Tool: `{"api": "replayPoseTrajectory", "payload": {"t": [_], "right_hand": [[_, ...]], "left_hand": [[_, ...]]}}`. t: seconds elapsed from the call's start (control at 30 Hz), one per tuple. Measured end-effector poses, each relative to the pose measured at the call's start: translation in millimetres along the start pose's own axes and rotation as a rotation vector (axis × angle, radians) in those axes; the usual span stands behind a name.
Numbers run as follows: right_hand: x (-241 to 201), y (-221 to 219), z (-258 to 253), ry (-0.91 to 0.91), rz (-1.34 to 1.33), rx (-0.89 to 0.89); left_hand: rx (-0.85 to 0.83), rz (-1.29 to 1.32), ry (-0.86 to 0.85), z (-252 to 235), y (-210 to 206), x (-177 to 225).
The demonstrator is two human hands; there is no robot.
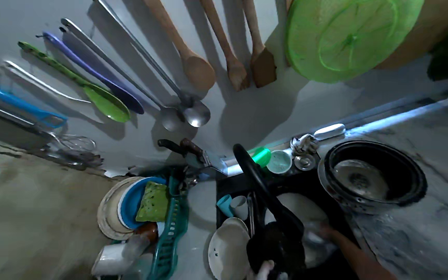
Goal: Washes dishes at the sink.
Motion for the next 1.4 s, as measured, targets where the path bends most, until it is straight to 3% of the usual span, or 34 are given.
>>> {"api": "replayPoseTrajectory", "payload": {"t": [0.07, 0.13, 0.2, 0.27, 0.33, 0.4, 0.5, 0.57, 0.67, 0.73, 0.87, 0.93, 1.0, 1.07, 1.23, 1.33, 1.4], "right_hand": [[-25, 32, 45, 0.102, -0.294, 0.055], [-61, 48, 91, 0.167, -0.405, 0.093], [-87, 35, 125, 0.294, -0.486, 0.075], [-107, 1, 144, 0.54, -0.446, 0.035], [-120, -26, 149, 0.655, -0.321, 0.149], [-120, -24, 127, 0.627, -0.304, 0.278], [-109, 5, 101, 0.394, -0.328, 0.386], [-111, 3, 119, 0.305, -0.285, 0.366], [-126, -24, 171, 0.479, -0.252, 0.24], [-123, -31, 162, 0.588, -0.288, 0.229], [-105, -7, 101, 0.384, -0.321, 0.337], [-117, -10, 123, 0.375, -0.274, 0.323], [-134, -20, 165, 0.457, -0.22, 0.208], [-138, -27, 175, 0.548, -0.18, 0.137], [-130, 4, 112, 0.379, -0.203, 0.373], [-142, -18, 140, 0.534, -0.212, 0.407], [-148, -28, 163, 0.658, -0.254, 0.309]], "left_hand": [[0.046, 0.01, 0.037, -3, -7, -4], [0.032, 0.055, 0.06, -6, -16, -7], [-0.027, 0.105, 0.056, -9, -27, -10], [-0.106, 0.134, 0.028, -10, -41, -10], [-0.171, 0.091, -0.031, -10, -54, -10], [-0.202, 0.08, -0.082, -13, -58, -12], [-0.219, 0.08, -0.11, -8, -64, -14], [-0.222, 0.084, -0.122, -7, -64, -16], [-0.212, 0.026, -0.153, -18, -60, -19], [-0.181, -0.005, -0.177, -23, -59, -18], [-0.158, 0.042, -0.151, -18, -64, -18], [-0.16, 0.078, -0.141, -15, -63, -20], [-0.161, 0.077, -0.147, -18, -61, -22], [-0.187, 0.068, -0.177, -21, -54, -26], [-0.139, 0.067, -0.173, -5, -62, -19], [-0.165, 0.066, -0.172, -7, -63, -16], [-0.185, 0.041, -0.219, -11, -61, -14]]}}
Point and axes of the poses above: each hand's wrist, its own z-axis away from the middle knuckle, its own y-axis out of the back of the hand, x = y × z, the point moved 2 cm from there along -z, towards the middle knuckle, and after that the axes turned 9 degrees about -y, right-handed, at the moved point
